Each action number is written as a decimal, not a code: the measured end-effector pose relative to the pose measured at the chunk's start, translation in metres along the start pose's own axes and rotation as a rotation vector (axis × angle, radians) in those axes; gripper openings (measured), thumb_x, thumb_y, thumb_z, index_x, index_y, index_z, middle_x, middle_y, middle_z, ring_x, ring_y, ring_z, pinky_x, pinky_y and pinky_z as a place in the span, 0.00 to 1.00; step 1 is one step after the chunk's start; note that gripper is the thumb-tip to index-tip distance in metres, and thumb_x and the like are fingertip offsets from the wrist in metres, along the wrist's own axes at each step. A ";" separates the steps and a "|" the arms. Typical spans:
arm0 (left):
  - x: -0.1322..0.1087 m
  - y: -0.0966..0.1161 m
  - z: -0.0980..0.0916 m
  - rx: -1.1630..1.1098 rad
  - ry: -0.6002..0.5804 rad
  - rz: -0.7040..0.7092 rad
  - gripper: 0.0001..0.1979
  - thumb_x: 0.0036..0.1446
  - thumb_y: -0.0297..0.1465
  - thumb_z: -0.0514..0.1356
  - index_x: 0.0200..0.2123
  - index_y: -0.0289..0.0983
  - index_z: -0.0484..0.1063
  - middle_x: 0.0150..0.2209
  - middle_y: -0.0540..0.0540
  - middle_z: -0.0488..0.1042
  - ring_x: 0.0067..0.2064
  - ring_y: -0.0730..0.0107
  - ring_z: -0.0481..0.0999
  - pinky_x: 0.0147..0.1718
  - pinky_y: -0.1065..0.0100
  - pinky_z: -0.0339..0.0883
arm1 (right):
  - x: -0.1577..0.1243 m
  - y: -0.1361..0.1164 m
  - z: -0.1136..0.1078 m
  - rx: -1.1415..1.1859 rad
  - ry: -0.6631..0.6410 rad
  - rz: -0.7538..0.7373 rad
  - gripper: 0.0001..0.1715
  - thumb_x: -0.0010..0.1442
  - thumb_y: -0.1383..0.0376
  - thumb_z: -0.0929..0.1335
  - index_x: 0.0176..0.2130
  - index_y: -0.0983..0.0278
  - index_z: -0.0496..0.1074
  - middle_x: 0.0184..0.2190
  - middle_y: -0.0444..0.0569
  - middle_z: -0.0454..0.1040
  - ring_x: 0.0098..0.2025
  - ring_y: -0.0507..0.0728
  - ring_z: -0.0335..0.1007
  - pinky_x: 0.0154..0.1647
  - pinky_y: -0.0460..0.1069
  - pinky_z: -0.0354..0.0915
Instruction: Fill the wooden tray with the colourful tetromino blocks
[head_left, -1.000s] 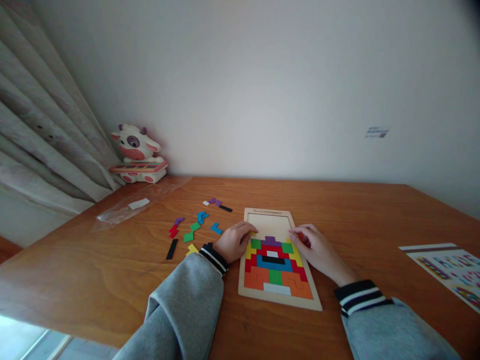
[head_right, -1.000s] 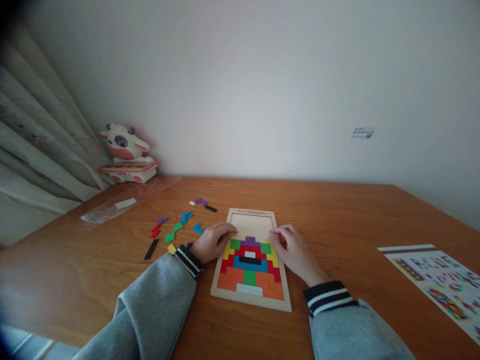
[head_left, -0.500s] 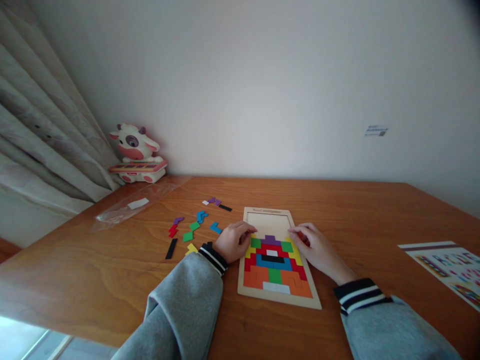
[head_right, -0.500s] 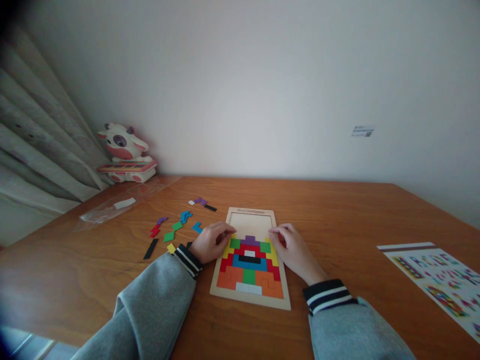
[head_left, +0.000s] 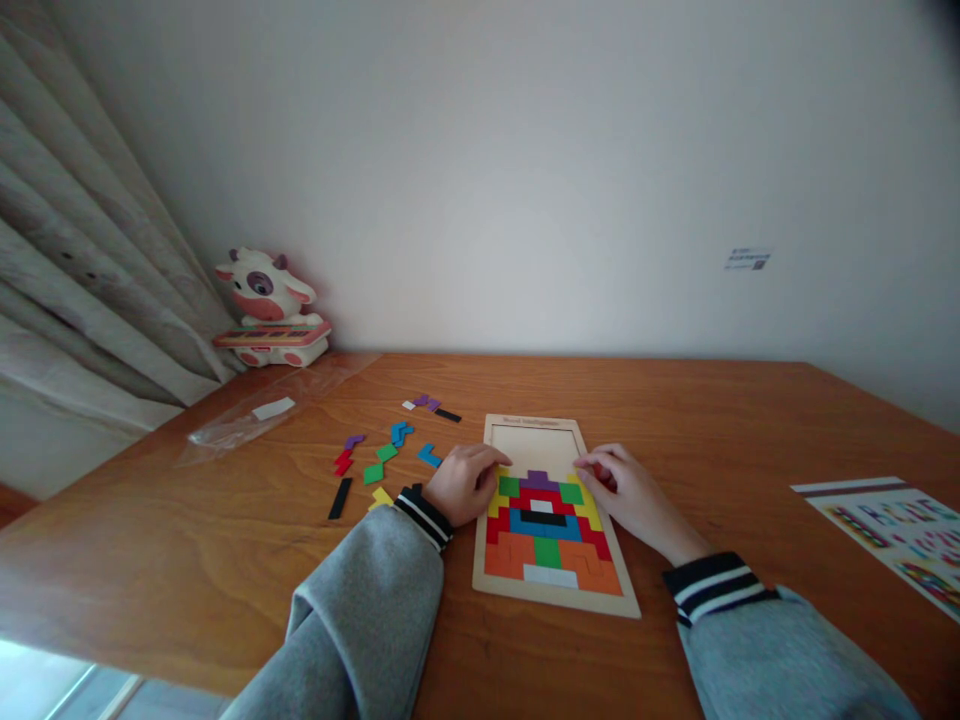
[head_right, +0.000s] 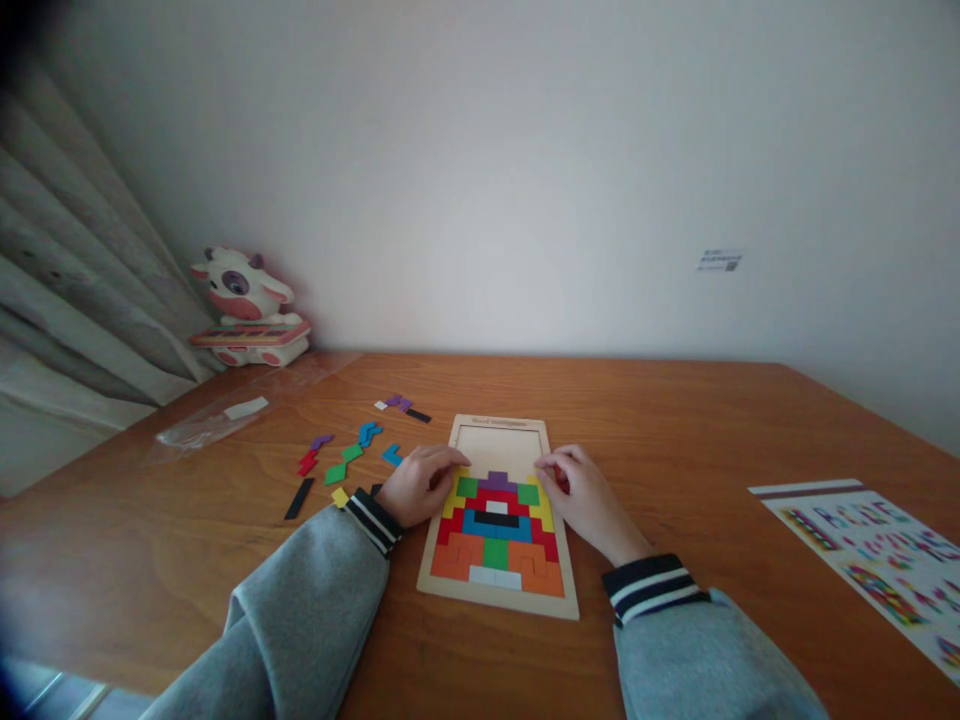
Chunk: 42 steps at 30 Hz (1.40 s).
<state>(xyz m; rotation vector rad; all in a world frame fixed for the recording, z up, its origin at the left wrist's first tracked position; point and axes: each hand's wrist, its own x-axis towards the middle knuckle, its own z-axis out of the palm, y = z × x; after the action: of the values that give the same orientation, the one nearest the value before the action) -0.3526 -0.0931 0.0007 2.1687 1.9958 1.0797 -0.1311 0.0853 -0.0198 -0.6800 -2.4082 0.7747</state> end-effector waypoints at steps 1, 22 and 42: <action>0.000 0.000 0.000 -0.003 0.000 0.002 0.16 0.54 0.18 0.53 0.43 0.37 0.72 0.41 0.46 0.78 0.40 0.66 0.77 0.43 0.65 0.66 | 0.000 0.000 0.000 0.003 -0.005 0.004 0.16 0.64 0.56 0.64 0.40 0.62 0.76 0.39 0.52 0.69 0.35 0.57 0.69 0.37 0.54 0.70; -0.002 0.003 -0.006 0.252 0.109 -0.187 0.15 0.57 0.22 0.54 0.46 0.38 0.72 0.49 0.41 0.73 0.51 0.57 0.70 0.52 0.56 0.64 | -0.001 -0.008 -0.007 0.010 0.102 -0.002 0.16 0.64 0.55 0.62 0.40 0.61 0.74 0.38 0.51 0.73 0.33 0.57 0.68 0.34 0.53 0.67; -0.025 -0.007 -0.024 0.761 -0.121 -0.924 0.18 0.62 0.27 0.48 0.50 0.24 0.69 0.52 0.17 0.66 0.51 0.29 0.70 0.38 0.40 0.68 | -0.001 -0.001 -0.007 -0.041 0.164 0.045 0.15 0.63 0.55 0.63 0.40 0.61 0.73 0.39 0.52 0.75 0.34 0.57 0.70 0.34 0.53 0.67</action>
<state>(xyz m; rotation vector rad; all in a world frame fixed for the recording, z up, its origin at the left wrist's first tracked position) -0.3689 -0.1242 0.0038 1.0247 3.0971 0.0520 -0.1266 0.0872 -0.0147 -0.7851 -2.2731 0.6618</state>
